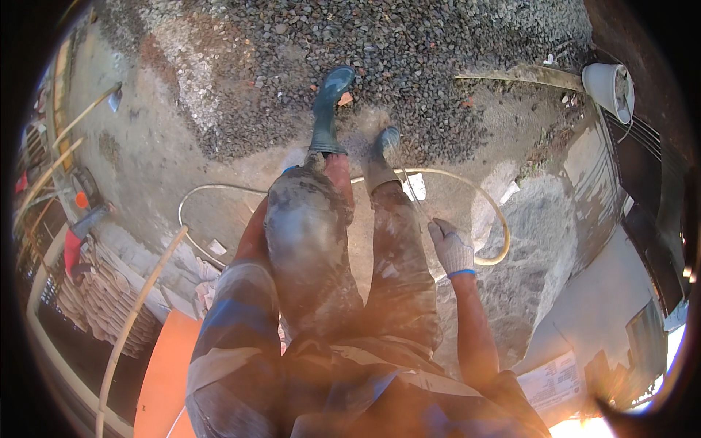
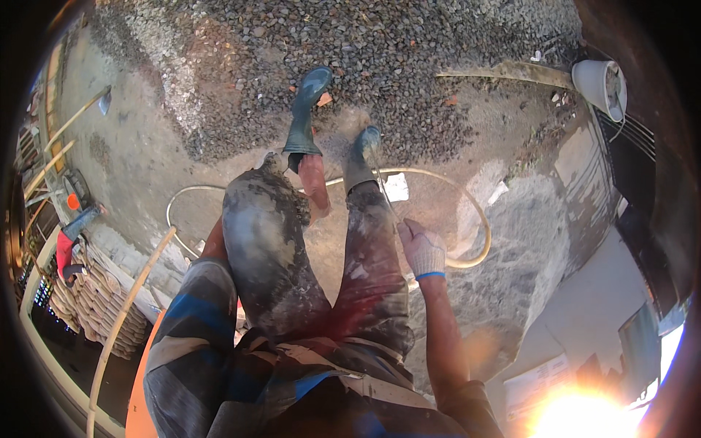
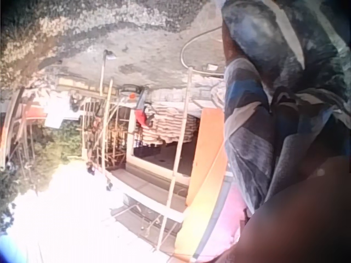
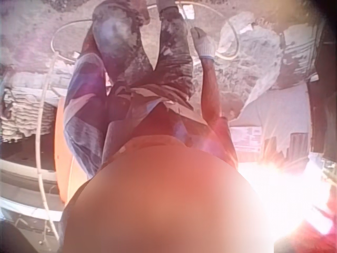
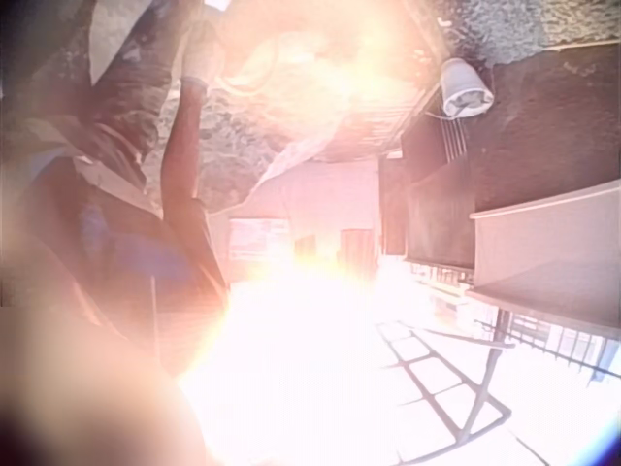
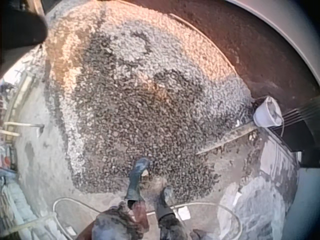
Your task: The person repeatedly rinses a pair of rubber boots using a handheld hose, scrubbing the exterior and interior surfaces. The person then puts on the boots and continues to spray water on the gravel ground.
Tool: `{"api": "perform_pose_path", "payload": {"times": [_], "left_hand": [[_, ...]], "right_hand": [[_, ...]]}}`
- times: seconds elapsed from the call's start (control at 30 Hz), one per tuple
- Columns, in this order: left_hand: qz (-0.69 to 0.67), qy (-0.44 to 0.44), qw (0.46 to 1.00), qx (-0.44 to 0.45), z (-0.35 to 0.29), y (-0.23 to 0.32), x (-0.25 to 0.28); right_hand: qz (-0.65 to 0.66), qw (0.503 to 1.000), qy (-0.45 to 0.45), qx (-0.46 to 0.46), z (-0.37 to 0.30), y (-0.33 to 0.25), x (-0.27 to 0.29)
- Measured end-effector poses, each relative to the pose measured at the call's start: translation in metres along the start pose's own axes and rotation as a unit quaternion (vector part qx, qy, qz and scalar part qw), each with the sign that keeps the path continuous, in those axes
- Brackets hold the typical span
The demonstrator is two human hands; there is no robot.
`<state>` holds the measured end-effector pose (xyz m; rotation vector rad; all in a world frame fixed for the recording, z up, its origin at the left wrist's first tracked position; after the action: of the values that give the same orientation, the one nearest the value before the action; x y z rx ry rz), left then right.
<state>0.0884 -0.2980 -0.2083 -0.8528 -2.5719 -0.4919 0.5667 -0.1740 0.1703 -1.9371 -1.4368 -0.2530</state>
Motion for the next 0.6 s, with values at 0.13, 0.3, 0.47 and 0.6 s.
{"api": "perform_pose_path", "payload": {"times": [0.13, 0.3, 0.47, 0.6], "left_hand": [[-0.025, 0.0, 0.999, 0.027, -0.039, 0.005, -0.007], [-0.048, 0.014, 0.997, 0.056, -0.079, -0.001, -0.002], [-0.07, 0.023, 0.995, 0.062, -0.1, 0.001, -0.007], [-0.08, 0.027, 0.994, 0.064, -0.114, 0.007, -0.01]], "right_hand": [[0.007, 1.0, 0.006, 0.0, -0.005, -0.005, 0.004], [-0.014, 1.0, -0.001, 0.02, -0.005, -0.008, 0.001], [-0.016, 0.999, 0.001, 0.034, -0.001, -0.011, -0.003], [-0.019, 0.999, -0.004, 0.05, -0.002, -0.014, -0.001]]}}
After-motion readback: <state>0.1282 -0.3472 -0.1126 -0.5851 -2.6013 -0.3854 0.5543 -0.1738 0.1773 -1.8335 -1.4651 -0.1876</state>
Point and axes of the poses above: each hand's wrist, its own z-axis towards the middle knuckle, its own x-axis out of the back of the hand, y = z × x, the point moved 4 cm from there along z, towards the middle knuckle, and after that the axes turned 8 degrees about x, right-handed, at the moved point
